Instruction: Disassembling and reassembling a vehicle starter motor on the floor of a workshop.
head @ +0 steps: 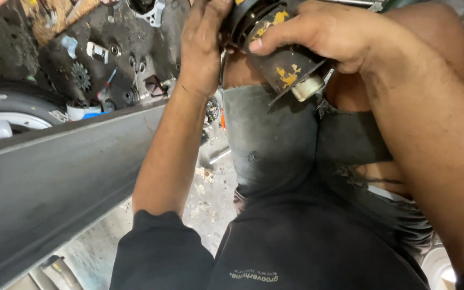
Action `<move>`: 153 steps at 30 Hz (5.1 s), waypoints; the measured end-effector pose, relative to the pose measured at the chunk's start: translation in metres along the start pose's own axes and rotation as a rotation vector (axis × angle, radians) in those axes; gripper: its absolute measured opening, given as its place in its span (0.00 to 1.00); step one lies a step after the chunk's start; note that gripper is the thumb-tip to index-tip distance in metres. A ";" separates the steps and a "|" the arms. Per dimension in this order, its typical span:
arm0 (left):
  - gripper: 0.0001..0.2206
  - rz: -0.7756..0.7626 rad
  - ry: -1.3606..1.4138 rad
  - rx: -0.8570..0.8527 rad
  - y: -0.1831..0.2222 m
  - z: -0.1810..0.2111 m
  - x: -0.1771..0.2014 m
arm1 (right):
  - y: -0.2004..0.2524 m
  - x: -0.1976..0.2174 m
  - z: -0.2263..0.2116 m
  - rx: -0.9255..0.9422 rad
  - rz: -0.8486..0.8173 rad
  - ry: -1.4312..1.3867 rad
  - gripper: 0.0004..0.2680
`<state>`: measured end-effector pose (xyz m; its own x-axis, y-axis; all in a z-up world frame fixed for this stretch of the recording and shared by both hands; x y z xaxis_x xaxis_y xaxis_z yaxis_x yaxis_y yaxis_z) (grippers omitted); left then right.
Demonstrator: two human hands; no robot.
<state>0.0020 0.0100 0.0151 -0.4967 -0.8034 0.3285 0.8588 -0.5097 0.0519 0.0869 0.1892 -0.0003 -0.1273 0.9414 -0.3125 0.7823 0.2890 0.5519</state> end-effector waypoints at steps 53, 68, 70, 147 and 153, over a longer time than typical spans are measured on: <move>0.42 -0.329 0.147 0.132 0.144 0.084 -0.001 | 0.138 -0.069 0.074 0.559 0.505 0.702 0.33; 0.54 -0.268 0.136 -0.163 0.137 0.152 -0.045 | 0.157 -0.061 0.033 0.602 0.037 -0.713 0.30; 0.59 -0.246 0.152 -0.211 0.141 0.154 -0.050 | 0.153 -0.061 0.028 0.671 0.069 -0.790 0.34; 0.14 0.469 -0.055 0.202 0.137 -0.009 0.028 | 0.065 -0.037 0.028 1.022 0.830 0.700 0.30; 0.11 0.840 -0.024 0.301 0.177 -0.066 0.096 | 0.064 -0.040 0.020 0.902 0.837 1.066 0.32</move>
<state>0.0978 -0.1772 -0.0063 0.3116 -0.8669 0.3891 0.9364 0.3496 0.0291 0.1545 0.1661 0.0320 0.4527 0.5723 0.6838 0.8806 -0.1662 -0.4438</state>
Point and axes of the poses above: each hand's wrist, its own y-axis away from the middle knuckle, its own x-axis out of the back of the hand, z = x × y, the point moved 3 cm from there along -y, towards the middle knuckle, and after that the axes turned 7 degrees about y, right-handed, at the moved point
